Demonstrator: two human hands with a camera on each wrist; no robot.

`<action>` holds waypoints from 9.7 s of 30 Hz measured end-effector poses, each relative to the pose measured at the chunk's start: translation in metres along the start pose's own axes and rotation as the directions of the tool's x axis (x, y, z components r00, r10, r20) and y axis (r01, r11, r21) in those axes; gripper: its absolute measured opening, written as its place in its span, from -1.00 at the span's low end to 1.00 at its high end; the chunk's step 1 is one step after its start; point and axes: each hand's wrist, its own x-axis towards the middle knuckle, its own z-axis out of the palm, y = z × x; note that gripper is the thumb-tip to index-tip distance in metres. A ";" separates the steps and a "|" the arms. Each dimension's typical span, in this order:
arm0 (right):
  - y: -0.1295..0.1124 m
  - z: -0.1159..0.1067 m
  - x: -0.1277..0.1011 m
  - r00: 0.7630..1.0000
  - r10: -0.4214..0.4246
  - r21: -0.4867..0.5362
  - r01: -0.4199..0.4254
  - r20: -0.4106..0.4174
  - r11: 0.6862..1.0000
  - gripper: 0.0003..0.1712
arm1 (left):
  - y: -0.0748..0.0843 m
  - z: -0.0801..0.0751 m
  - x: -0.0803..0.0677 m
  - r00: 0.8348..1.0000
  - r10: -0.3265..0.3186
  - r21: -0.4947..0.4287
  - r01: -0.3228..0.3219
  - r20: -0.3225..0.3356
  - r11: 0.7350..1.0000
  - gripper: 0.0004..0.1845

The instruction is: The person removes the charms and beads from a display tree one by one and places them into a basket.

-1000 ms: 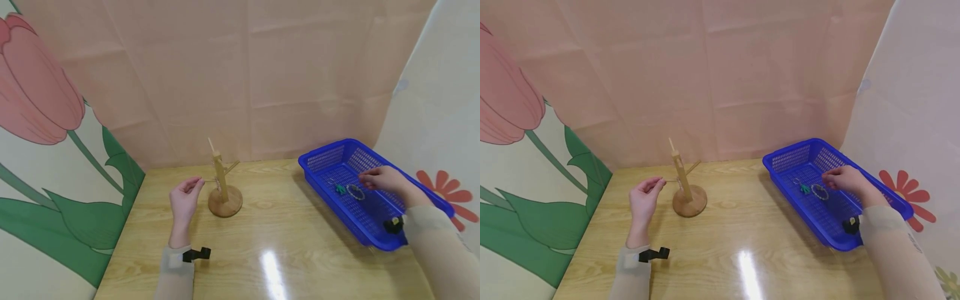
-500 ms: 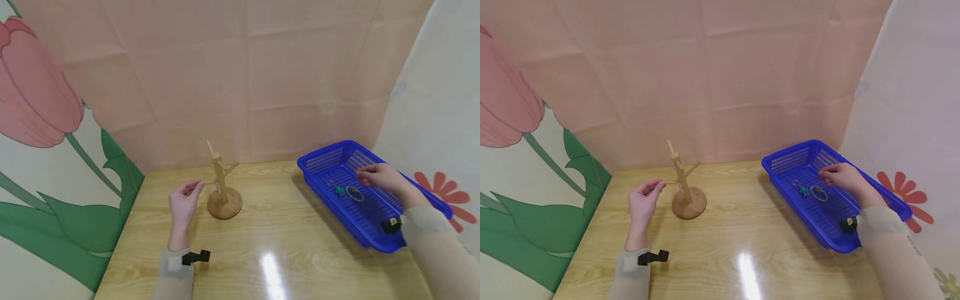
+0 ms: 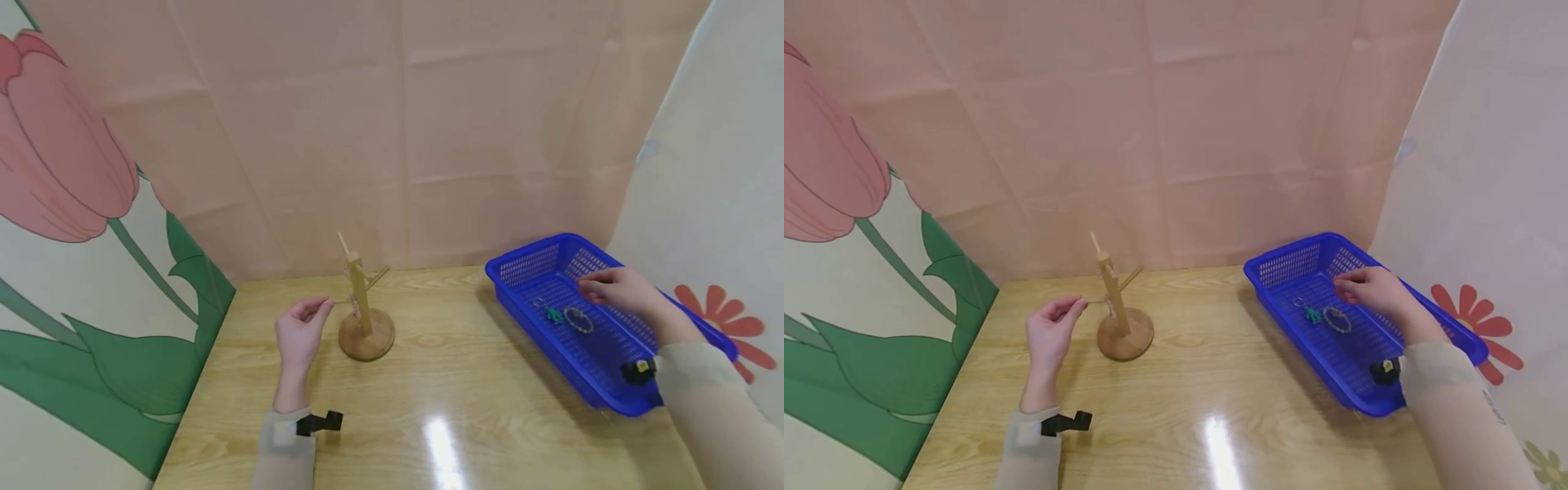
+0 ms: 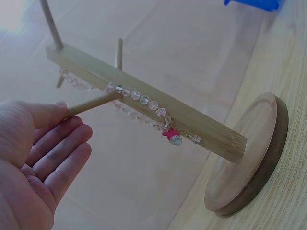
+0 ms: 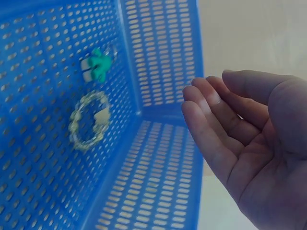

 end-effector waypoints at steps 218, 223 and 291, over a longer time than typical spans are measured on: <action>-0.241 0.241 0.016 0.717 -0.483 0.335 0.677 -0.503 0.655 -0.85 | 0.029 0.050 0.032 0.998 0.056 -0.444 -0.045 0.012 0.895 -0.76; -0.240 0.238 0.015 0.724 -0.490 0.365 0.677 -0.486 0.639 -0.85 | 0.029 0.051 0.031 0.999 0.052 -0.459 -0.044 0.005 0.887 -0.75; -0.230 0.122 -0.003 0.774 -0.345 0.276 0.543 -0.530 0.793 -0.81 | 0.028 0.052 0.028 0.999 0.042 -0.465 -0.043 -0.013 0.884 -0.89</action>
